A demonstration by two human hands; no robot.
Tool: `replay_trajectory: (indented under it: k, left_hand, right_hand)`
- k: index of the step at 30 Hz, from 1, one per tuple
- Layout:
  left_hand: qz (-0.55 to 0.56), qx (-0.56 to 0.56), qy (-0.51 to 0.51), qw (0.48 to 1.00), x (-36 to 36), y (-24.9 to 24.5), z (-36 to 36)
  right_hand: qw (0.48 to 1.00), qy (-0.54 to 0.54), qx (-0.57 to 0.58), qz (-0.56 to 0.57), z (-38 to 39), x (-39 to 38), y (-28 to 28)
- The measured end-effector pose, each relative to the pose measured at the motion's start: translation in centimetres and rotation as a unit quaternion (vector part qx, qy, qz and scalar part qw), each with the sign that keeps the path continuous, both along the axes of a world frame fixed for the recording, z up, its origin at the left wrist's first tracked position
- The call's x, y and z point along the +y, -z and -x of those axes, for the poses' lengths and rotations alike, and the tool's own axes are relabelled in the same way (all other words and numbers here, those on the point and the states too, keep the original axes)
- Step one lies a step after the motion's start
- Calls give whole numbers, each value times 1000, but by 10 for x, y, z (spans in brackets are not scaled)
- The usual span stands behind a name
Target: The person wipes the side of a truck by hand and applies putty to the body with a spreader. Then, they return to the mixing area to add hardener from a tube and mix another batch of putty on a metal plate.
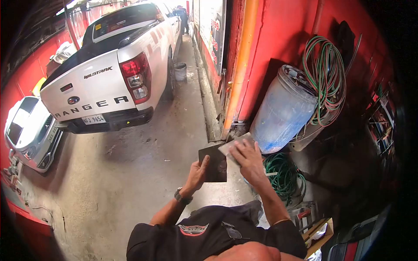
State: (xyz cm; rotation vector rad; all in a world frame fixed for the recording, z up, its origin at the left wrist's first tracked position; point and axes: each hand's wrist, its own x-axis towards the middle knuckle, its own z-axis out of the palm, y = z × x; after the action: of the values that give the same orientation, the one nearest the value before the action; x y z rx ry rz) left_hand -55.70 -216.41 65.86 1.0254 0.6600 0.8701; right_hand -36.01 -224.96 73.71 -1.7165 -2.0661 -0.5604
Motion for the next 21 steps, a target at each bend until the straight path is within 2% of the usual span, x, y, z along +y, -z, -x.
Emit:
replay_trajectory:
  k: [2,3,5,8,10,11,12,13,14,16,17,18,20,21]
  left_hand:
    - [-104,53,-45,992,-4,-5,2]
    - [-111,69,-63,989,-4,0,4]
    - [-121,106,-98,982,-3,18,8]
    - [-88,91,-141,982,-2,23,12]
    - [-78,135,-210,965,5,0,22]
    - [-73,159,-243,954,12,-11,29]
    - [-55,91,-262,959,27,-3,34]
    - [-2,10,-266,964,31,-16,36]
    - [31,-45,-232,971,34,-7,41]
    - [107,-145,-166,970,40,8,52]
    - [148,-197,-142,959,12,-32,43]
    - [182,-235,-101,950,4,-38,36]
    - [246,-287,-1,926,0,-30,24]
    - [199,-230,0,953,-2,-16,24]
  right_hand:
    - [996,-76,36,13,3,5,29]
    - [991,-115,63,20,11,4,39]
    - [981,-162,99,48,31,-4,47]
    - [970,-195,110,90,53,-20,49]
    - [960,-208,92,166,52,-26,67]
    - [953,-222,128,161,51,-28,70]
    - [945,-236,166,155,51,-30,72]
    - [935,-249,200,151,50,-28,72]
    - [934,-271,226,65,44,-18,65]
    - [884,-249,395,6,45,-12,32]
    - [879,-236,414,-2,48,-11,14]
    - [873,-221,434,-10,51,-10,-2]
    - [893,-275,356,-8,60,-7,-4]
    - [902,-286,324,10,62,-4,8]
